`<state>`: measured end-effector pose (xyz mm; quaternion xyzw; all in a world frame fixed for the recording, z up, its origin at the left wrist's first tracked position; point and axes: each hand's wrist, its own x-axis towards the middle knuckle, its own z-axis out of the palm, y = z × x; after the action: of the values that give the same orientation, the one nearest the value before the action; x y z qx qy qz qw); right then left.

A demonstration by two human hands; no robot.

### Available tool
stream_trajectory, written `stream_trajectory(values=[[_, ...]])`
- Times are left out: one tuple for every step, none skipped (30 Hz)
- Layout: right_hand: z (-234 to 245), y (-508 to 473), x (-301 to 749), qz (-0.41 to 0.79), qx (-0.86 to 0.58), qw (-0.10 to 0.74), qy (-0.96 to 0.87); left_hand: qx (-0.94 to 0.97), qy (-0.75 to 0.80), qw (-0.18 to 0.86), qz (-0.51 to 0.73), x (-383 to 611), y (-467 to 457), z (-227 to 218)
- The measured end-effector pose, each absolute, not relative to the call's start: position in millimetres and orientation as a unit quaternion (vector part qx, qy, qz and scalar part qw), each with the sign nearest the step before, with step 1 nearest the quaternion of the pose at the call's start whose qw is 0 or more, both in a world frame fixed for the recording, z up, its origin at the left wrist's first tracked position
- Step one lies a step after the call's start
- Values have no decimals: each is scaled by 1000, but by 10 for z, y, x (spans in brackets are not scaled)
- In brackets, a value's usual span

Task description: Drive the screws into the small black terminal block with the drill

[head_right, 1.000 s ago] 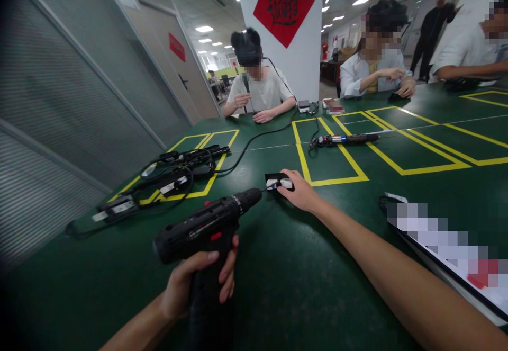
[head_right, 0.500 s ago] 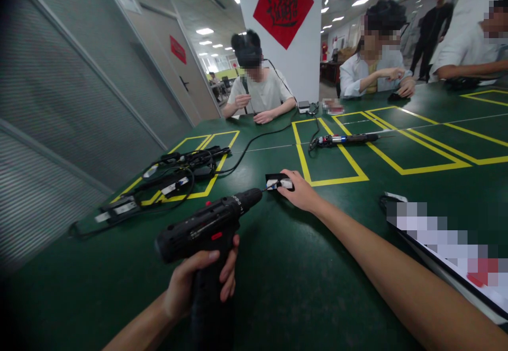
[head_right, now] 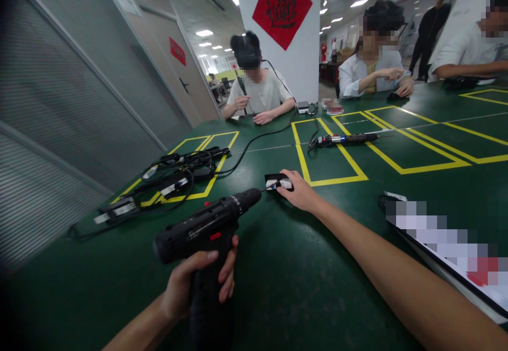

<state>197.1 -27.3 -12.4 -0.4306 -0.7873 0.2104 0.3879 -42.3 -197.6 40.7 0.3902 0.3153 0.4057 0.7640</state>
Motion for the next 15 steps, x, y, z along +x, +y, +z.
stream_trajectory(values=[[-123,-274,1971,210,-430,388,-788,390,316,763,406,-422,-1978,408],[-122,-274,1971,209,-430,389,-788,391,316,763,407,-421,-1981,408],[-122,-273,1970,207,-429,390,-788,392,316,762,407,-420,-1982,408],[-123,-273,1969,206,-429,391,-788,393,316,761,408,-420,-1983,409],[-124,-272,1969,206,-428,391,-788,394,316,761,408,-419,-1982,410],[-125,-271,1969,205,-428,391,-788,394,316,761,408,-419,-1980,412],[-126,-271,1969,205,-428,391,-788,395,316,761,407,-418,-1978,413],[-127,-270,1969,206,-429,391,-788,395,318,761,406,-418,-1976,415],[-127,-270,1969,206,-429,391,-788,395,319,761,405,-418,-1974,417],[-127,-270,1969,207,-429,390,-788,395,319,761,404,-417,-1972,418],[-127,-270,1969,207,-429,390,-788,396,319,761,403,-418,-1971,419],[-125,-271,1969,208,-430,389,-788,397,319,761,403,-418,-1970,418],[-124,-272,1969,208,-430,389,-788,396,318,761,403,-419,-1971,417],[-122,-273,1969,209,-431,388,-787,395,317,761,405,-420,-1971,415],[-119,-275,1968,209,-431,388,-787,395,317,761,406,-421,-1972,414]])
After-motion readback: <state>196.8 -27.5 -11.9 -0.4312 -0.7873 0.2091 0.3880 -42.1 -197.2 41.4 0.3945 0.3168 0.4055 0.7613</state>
